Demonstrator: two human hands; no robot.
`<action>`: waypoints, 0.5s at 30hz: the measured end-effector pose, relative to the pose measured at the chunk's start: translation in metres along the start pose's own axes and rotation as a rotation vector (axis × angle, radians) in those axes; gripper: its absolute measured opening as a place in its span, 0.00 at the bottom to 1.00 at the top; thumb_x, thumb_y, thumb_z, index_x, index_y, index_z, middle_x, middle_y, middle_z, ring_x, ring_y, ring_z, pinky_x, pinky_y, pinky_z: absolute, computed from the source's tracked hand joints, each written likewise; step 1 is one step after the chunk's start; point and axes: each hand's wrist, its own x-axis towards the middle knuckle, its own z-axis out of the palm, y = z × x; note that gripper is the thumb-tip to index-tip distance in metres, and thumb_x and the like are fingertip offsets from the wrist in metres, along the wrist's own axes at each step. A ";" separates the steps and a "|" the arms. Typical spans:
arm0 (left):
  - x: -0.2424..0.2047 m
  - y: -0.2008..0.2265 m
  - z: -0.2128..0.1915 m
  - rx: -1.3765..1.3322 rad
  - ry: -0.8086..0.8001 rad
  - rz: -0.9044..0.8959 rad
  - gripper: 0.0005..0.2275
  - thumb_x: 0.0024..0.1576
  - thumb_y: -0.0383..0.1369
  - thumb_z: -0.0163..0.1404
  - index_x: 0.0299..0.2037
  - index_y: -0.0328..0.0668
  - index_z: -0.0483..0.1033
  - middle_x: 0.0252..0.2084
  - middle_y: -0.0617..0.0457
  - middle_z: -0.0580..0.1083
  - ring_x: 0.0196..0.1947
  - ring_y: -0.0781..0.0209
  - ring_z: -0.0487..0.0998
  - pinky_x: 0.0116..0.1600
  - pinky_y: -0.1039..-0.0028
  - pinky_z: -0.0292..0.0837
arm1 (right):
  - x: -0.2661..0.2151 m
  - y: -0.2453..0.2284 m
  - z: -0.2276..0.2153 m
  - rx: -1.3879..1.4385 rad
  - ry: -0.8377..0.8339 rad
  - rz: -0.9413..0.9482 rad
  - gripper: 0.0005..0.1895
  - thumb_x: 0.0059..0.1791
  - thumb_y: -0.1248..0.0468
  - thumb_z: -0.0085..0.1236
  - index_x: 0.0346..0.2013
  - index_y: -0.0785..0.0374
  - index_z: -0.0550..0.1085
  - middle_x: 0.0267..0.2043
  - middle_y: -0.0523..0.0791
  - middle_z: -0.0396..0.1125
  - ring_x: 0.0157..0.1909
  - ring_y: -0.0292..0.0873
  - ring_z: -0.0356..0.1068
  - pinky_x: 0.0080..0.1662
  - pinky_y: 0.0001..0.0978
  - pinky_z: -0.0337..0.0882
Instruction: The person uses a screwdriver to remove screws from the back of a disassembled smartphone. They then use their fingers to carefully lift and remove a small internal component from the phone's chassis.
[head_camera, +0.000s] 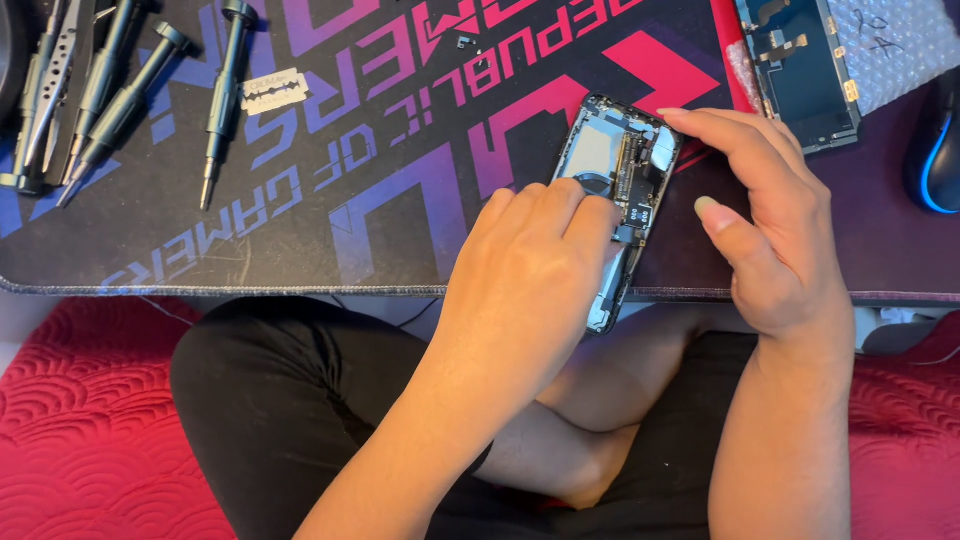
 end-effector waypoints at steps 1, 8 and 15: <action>0.001 0.003 0.000 -0.046 0.024 -0.039 0.06 0.56 0.20 0.55 0.37 0.35 0.70 0.32 0.47 0.64 0.29 0.47 0.63 0.37 0.61 0.57 | 0.000 0.000 0.000 0.001 0.007 0.011 0.31 0.55 0.58 0.34 0.64 0.79 0.67 0.65 0.61 0.65 0.67 0.59 0.62 0.68 0.49 0.56; 0.000 0.037 0.030 0.237 0.164 -0.272 0.20 0.59 0.43 0.65 0.29 0.39 0.67 0.31 0.48 0.63 0.29 0.47 0.65 0.35 0.59 0.61 | 0.001 0.000 -0.001 0.016 0.025 0.023 0.28 0.55 0.60 0.35 0.63 0.78 0.69 0.63 0.60 0.66 0.65 0.58 0.63 0.67 0.48 0.58; 0.003 0.033 0.016 0.102 0.142 -0.290 0.15 0.60 0.38 0.62 0.34 0.35 0.71 0.33 0.45 0.66 0.30 0.45 0.67 0.36 0.57 0.63 | 0.002 0.002 -0.004 0.000 -0.022 0.009 0.27 0.57 0.57 0.34 0.63 0.71 0.70 0.63 0.60 0.65 0.64 0.57 0.63 0.66 0.49 0.57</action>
